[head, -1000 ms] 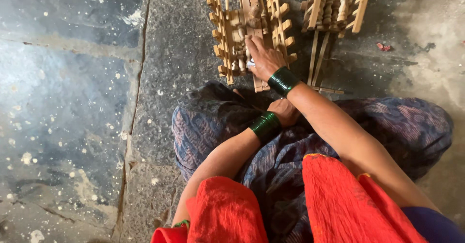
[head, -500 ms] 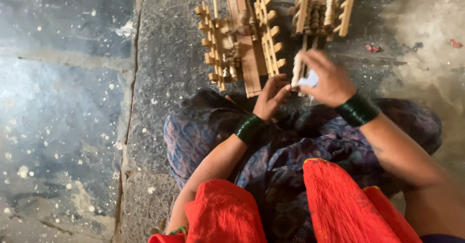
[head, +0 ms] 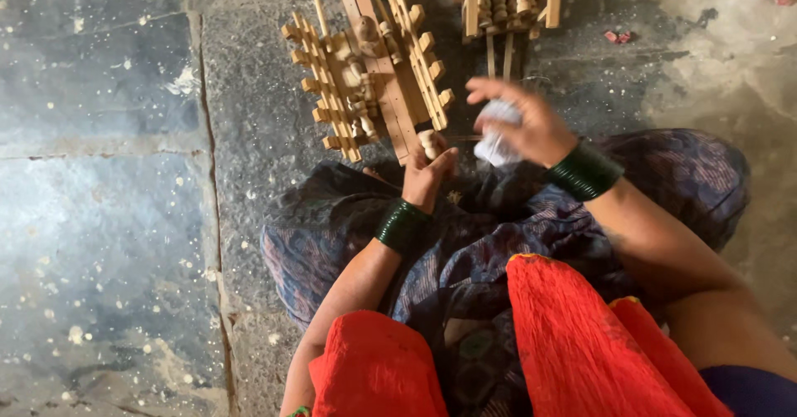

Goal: The person sits cross-legged on the floor and wipes small wooden toy parts, including spindles and frame pieces, with a white cloth, handling pieces one at a time and placing them back on the floor.

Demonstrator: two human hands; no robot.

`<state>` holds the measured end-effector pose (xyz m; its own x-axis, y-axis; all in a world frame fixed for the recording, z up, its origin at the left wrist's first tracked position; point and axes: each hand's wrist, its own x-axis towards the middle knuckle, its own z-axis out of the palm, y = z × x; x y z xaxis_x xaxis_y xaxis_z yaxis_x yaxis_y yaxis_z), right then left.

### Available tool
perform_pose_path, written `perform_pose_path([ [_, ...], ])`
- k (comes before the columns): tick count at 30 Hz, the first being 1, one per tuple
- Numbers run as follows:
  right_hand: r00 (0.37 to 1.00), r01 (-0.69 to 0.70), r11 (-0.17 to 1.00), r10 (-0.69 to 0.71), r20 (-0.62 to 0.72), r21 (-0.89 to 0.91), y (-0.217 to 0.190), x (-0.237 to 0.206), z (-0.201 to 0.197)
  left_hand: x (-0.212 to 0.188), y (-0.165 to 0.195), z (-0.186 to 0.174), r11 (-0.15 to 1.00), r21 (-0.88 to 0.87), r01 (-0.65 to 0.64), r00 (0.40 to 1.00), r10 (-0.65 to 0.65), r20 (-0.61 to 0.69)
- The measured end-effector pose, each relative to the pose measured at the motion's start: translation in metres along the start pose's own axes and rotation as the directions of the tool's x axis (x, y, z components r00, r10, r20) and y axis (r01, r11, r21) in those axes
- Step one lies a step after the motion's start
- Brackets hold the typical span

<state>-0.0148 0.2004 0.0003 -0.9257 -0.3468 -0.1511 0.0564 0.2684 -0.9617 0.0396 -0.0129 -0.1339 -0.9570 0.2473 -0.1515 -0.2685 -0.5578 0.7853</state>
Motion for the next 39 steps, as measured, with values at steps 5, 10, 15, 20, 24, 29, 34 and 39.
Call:
perform_pose_path([
  [5,0.984,0.165,0.775,-0.087,-0.155,0.610,0.006,-0.006,-0.017,-0.010,0.028,0.026,0.985,0.104,0.139,0.987,-0.146,0.065],
  [10,0.996,0.070,0.676,-0.014,-0.083,0.734,0.009,-0.010,0.004,-0.016,0.047,0.051,0.986,0.110,0.129,0.981,-0.143,0.130],
  [15,0.985,0.111,0.987,-0.094,-0.148,0.114,-0.002,-0.015,0.031,-0.017,0.040,0.046,0.992,0.023,0.120,0.982,-0.122,0.147],
  [20,0.833,0.297,0.809,-0.479,-0.276,-0.506,-0.004,-0.020,0.039,-0.018,0.029,0.044,1.000,0.008,0.030,0.996,-0.031,0.085],
  [24,0.755,0.353,0.711,-0.601,-0.264,-0.608,0.008,-0.017,0.033,-0.019,0.031,0.046,1.000,0.025,0.013,0.999,-0.014,0.047],
  [29,0.912,0.290,0.788,-0.400,-0.093,-0.543,0.011,-0.014,0.030,-0.017,0.030,0.044,0.999,0.034,-0.001,0.999,0.003,-0.055],
  [34,0.836,0.491,0.688,-0.544,0.068,-0.534,0.000,-0.023,0.035,-0.010,0.024,0.036,0.982,0.129,-0.140,0.977,0.158,-0.142],
  [39,0.907,0.333,0.857,-0.405,-0.118,-0.393,0.012,-0.011,0.021,-0.013,0.029,0.034,0.995,0.101,-0.021,0.976,0.042,-0.213],
])
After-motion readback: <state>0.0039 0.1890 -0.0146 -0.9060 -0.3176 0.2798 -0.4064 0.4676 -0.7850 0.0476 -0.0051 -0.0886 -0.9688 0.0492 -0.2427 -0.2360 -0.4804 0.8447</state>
